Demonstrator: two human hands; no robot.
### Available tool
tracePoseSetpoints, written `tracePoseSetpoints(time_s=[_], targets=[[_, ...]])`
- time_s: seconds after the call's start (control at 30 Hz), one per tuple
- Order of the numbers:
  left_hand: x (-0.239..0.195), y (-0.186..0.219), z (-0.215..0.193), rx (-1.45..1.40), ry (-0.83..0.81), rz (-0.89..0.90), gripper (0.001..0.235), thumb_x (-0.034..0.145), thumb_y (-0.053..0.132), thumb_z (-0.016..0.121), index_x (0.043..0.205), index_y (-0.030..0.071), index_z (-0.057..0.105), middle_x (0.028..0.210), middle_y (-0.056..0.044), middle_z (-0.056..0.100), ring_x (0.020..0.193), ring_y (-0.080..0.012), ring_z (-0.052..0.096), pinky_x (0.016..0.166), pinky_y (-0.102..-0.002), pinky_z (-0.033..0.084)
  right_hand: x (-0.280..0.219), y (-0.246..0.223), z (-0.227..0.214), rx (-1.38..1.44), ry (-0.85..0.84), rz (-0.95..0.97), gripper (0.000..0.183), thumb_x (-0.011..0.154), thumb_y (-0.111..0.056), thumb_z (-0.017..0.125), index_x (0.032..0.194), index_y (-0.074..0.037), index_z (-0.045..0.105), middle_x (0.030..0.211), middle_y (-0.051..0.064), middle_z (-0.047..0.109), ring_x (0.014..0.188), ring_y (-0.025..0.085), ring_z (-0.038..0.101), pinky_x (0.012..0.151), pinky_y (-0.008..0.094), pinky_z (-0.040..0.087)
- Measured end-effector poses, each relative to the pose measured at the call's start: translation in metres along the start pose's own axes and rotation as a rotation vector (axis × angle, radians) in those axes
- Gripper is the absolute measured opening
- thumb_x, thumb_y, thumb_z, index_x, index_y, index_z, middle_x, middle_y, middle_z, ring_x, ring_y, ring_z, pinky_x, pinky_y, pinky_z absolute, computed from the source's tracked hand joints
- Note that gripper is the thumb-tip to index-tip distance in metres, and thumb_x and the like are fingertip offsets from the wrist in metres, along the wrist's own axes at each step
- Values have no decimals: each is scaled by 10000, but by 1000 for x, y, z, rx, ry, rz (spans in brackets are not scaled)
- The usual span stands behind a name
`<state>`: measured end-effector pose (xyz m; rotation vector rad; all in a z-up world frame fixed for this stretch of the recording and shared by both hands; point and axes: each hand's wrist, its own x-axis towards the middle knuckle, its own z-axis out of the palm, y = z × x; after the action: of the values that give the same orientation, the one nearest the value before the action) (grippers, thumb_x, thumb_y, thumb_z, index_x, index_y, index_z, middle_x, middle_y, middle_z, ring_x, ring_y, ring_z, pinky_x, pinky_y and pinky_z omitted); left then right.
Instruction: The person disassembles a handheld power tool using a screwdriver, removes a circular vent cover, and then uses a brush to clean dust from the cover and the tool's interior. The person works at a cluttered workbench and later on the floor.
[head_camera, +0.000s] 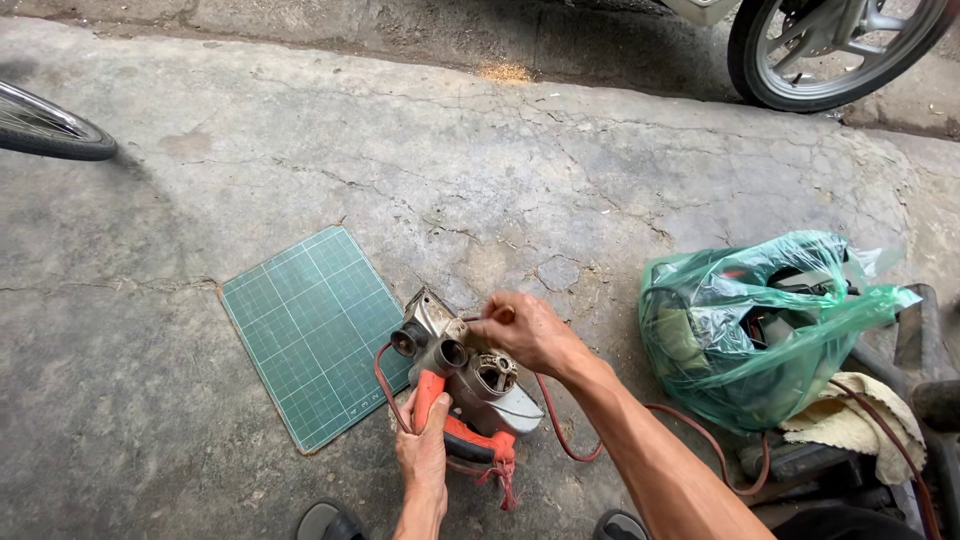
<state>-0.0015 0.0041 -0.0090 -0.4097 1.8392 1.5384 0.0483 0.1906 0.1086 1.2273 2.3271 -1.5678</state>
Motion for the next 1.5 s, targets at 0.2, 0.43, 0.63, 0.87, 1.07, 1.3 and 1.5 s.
tracePoseSetpoints(time_s=[0.2,0.43,0.63,0.87,1.07,1.3,1.5], targets=[[2,-3,-1,-17,0,30,598,762,298,811,1337,169,706,1204,-25,756,1044,-143,675,880,-287,518,8,-1,-28,-407,-157,80,92,969,-264,703,1008,-181,714,996,-14,792,839,136,709,767,319,544],[3,0,-1,10,5,8,608,755,323,809,1338,181,714,1161,-37,761,967,-156,680,805,-300,533,14,22,-28,48,-79,28,98,904,-201,786,854,-123,755,768,16,741,703,111,641,683,263,470],[-5,-2,-5,28,14,15,554,789,294,794,1324,171,714,1137,-37,765,970,-149,674,807,-301,508,-10,23,-21,204,-43,6,143,872,-215,782,942,-96,817,896,47,805,900,132,724,834,280,550],[-10,6,-1,42,-4,13,646,760,340,802,1378,197,681,1241,-30,765,1085,-157,683,898,-299,527,-22,-2,-5,20,76,47,234,945,-346,687,944,-156,824,917,24,821,812,131,706,755,304,515],[-4,3,0,49,0,22,635,755,351,802,1359,188,695,1164,-38,778,968,-149,686,797,-295,535,12,29,26,-42,278,-247,234,997,-196,634,1187,-133,756,1073,54,748,818,154,682,699,277,576],[-1,-1,2,48,3,52,530,784,316,800,1297,202,735,1163,15,784,977,-124,687,806,-278,520,17,18,25,-109,25,-12,247,1066,-303,572,1007,-138,747,796,8,702,573,107,517,479,264,404],[-3,4,-1,120,17,-23,635,752,402,793,1361,243,709,1143,-13,796,944,-148,699,801,-295,526,39,-23,7,-348,-153,23,242,981,-219,592,1057,-90,783,1025,92,793,795,190,741,651,311,608]])
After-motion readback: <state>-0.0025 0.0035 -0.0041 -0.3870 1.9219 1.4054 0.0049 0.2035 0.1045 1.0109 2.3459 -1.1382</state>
